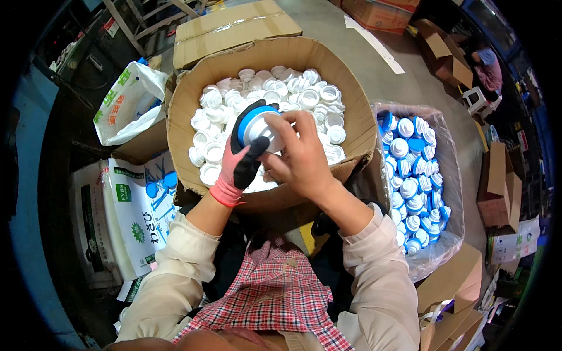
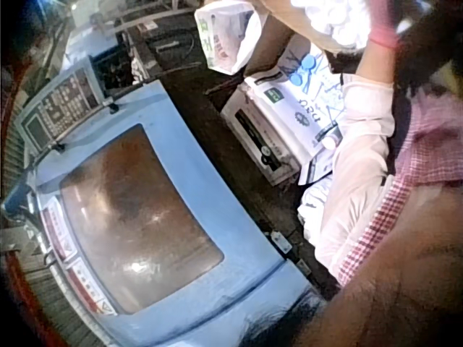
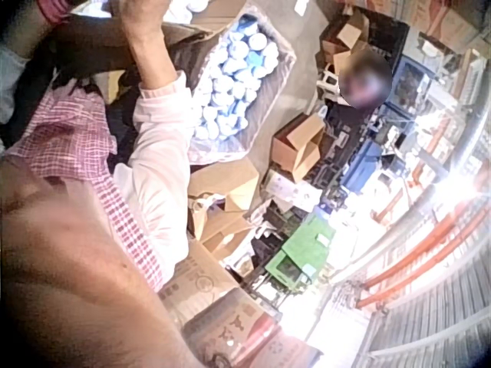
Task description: The person repeatedly picks up white plastic caps and blue plastic lids from separate boxes, fits the blue lids onto the white caps, and places the assembled units into a third box. The task is performed by hand in a repetitive, one-at-a-time manner.
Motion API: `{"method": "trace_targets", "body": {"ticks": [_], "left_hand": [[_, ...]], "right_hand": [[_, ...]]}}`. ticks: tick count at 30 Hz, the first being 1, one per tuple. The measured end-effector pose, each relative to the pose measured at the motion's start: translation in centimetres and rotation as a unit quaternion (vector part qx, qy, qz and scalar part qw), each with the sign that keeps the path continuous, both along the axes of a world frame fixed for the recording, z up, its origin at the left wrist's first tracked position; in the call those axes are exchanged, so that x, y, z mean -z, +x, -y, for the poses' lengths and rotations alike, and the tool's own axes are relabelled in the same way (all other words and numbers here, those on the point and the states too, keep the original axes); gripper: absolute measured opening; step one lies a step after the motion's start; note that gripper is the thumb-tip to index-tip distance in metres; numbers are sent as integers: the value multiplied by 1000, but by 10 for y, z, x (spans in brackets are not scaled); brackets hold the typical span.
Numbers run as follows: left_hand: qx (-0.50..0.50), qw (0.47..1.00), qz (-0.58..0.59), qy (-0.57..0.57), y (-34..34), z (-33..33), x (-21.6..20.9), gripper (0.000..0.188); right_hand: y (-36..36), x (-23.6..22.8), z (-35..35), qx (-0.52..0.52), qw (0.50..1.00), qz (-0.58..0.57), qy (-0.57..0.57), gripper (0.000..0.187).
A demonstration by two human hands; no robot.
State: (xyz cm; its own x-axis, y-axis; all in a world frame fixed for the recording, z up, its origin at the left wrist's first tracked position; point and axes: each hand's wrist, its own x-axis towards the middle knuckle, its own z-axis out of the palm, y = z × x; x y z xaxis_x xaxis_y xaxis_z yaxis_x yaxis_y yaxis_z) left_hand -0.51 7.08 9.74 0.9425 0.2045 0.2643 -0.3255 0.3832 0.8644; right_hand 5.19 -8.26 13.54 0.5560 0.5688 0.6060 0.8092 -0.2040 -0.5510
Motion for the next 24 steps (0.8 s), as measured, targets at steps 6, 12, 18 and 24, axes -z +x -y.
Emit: {"method": "trace_targets", "body": {"ticks": [6,12,18,24], "left_hand": [[42,999,-20,13,4,-1,-10,52],[-43,973,-95,204,7,-11,20,36],[-112,956,-135,234,15,-10,54,46],[64,980,-101,161,18,3,26,59]], "right_hand": [[26,5,14,-127,924,-358,45,74],[32,11,18,-67,935,-347,37,66],[38,21,28,-53,963,-263,41,63],[30,17,62,-9,947,-320,23,69]]}}
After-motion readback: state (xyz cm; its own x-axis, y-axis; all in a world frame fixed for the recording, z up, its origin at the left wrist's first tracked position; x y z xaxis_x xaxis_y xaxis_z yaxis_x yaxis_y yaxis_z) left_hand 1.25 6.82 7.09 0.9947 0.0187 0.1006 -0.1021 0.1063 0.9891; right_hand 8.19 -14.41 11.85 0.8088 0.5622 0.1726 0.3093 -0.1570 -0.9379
